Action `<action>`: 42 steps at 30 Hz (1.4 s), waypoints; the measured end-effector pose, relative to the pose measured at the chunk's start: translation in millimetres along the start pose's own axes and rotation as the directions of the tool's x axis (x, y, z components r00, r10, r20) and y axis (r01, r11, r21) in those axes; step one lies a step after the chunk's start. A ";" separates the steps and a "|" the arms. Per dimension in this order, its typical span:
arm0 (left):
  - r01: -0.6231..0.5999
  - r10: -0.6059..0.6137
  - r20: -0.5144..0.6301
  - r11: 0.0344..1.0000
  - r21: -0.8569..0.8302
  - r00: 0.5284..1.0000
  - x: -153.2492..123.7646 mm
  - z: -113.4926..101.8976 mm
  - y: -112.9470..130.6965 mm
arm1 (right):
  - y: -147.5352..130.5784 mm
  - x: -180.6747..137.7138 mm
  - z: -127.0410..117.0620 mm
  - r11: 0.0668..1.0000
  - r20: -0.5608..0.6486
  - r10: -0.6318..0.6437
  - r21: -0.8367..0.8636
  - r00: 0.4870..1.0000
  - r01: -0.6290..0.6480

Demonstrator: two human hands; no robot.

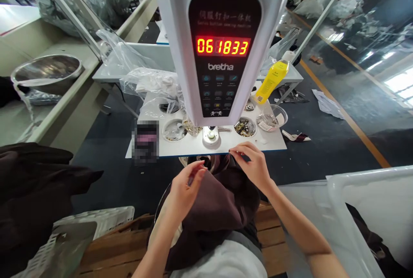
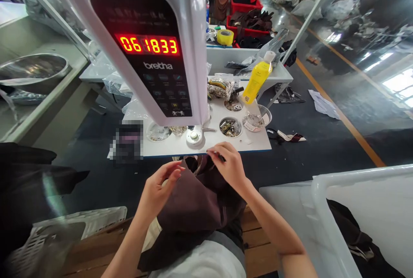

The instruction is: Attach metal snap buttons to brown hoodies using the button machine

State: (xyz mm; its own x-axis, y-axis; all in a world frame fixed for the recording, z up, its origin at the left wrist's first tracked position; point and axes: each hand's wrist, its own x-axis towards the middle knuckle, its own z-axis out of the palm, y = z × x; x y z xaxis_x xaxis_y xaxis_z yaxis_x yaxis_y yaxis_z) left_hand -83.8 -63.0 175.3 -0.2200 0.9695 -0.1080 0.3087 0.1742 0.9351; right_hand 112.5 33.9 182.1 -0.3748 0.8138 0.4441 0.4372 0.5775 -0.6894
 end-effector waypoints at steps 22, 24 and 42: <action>-0.119 0.119 -0.032 0.874 -0.472 0.992 -26.1 19.5 43.0 | -75.3 -26.6 -21.1 0.958 0.038 -0.025 0.286 0.999 0.013; -0.123 0.123 -0.030 0.868 -0.481 0.992 -26.4 19.7 42.4 | -75.0 -26.0 -20.7 0.958 0.039 -0.021 0.286 0.999 0.009; -0.286 0.220 -0.194 0.846 -0.449 0.956 -29.9 24.7 41.5 | -77.3 -23.1 -17.3 0.947 0.028 -0.020 0.321 0.999 0.010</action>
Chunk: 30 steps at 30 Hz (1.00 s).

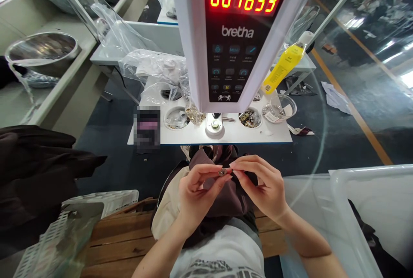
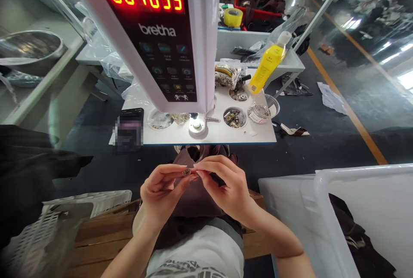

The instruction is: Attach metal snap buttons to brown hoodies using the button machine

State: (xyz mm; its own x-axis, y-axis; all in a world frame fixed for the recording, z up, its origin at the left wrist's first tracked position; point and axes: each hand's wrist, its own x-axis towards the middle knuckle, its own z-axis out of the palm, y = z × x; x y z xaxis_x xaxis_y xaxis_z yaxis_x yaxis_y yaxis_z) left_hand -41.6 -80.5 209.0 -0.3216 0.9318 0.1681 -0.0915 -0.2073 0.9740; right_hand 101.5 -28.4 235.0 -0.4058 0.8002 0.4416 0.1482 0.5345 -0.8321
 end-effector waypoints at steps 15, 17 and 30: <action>-0.102 0.110 -0.099 0.991 0.085 0.989 -4.0 5.6 -4.3 | 2.5 -4.3 0.0 0.997 -0.094 0.010 -0.073 0.996 -0.017; -0.141 0.158 -0.112 0.979 0.149 0.981 -5.0 6.9 -5.3 | 0.2 -4.5 -1.5 0.995 -0.103 0.003 -0.099 0.995 -0.013; -0.444 0.514 -0.001 0.743 0.500 0.858 -4.0 5.4 -11.1 | -8.3 -1.3 6.2 0.981 -0.016 -0.061 -0.184 0.998 0.057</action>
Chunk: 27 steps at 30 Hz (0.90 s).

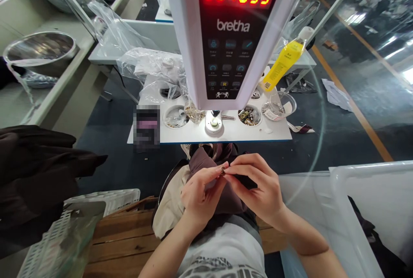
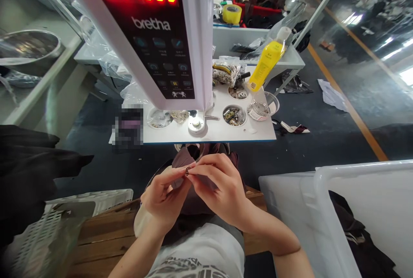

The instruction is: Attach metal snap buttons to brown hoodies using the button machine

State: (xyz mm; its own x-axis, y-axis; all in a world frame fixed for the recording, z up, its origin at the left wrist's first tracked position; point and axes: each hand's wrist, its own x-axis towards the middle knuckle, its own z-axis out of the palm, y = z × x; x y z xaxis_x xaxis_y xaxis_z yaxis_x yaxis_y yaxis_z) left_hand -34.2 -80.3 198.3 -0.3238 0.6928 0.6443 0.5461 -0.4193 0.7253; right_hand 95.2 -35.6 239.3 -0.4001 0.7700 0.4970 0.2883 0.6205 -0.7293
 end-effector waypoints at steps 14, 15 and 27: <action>0.503 -0.396 0.384 0.832 -0.234 0.834 4.8 -6.2 4.5 | 5.0 8.9 -4.2 0.999 0.042 -0.008 -0.053 0.999 0.010; 0.523 -0.400 0.411 0.815 -0.250 0.819 6.3 -7.4 4.4 | 5.5 9.6 -5.3 0.998 0.051 -0.015 -0.057 0.999 0.018; 0.553 -0.418 0.391 0.753 -0.355 0.820 10.6 -9.7 2.7 | 8.4 9.0 -12.5 0.999 0.125 0.022 0.031 0.992 -0.026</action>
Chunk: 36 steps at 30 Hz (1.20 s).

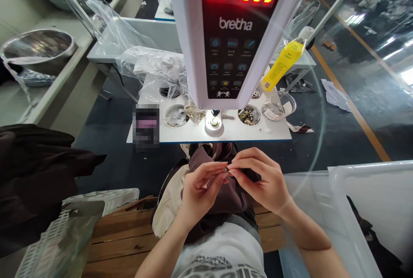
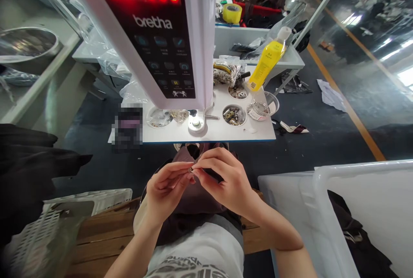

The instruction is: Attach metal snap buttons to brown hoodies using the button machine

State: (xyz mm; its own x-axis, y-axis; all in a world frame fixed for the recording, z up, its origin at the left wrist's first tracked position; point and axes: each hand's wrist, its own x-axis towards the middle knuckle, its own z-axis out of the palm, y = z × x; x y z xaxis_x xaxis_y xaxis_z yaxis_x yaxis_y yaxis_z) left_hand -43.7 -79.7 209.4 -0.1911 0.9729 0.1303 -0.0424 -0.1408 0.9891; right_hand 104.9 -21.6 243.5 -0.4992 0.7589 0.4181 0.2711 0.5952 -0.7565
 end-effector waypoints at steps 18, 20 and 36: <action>0.090 -0.088 0.033 0.994 -0.068 0.996 4.7 -1.5 -8.1 | 8.3 9.3 4.0 0.993 0.059 0.083 0.078 0.995 -0.087; 0.122 -0.121 0.025 0.990 -0.065 0.992 6.7 -0.9 -19.2 | 20.8 15.9 8.1 0.993 0.034 0.100 0.062 0.994 -0.102; 0.104 -0.279 0.274 0.849 0.518 0.920 -17.7 13.9 -161.9 | 127.8 86.5 53.7 0.921 0.059 0.355 -0.194 0.933 -0.338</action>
State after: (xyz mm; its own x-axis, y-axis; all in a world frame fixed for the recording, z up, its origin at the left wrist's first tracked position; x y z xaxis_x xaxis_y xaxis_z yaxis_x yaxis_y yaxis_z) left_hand -19.8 -71.6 47.9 0.1047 0.9849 -0.1376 0.4517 0.0761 0.8889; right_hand 52.1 105.9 156.0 -0.4182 0.9037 0.0921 0.5783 0.3431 -0.7402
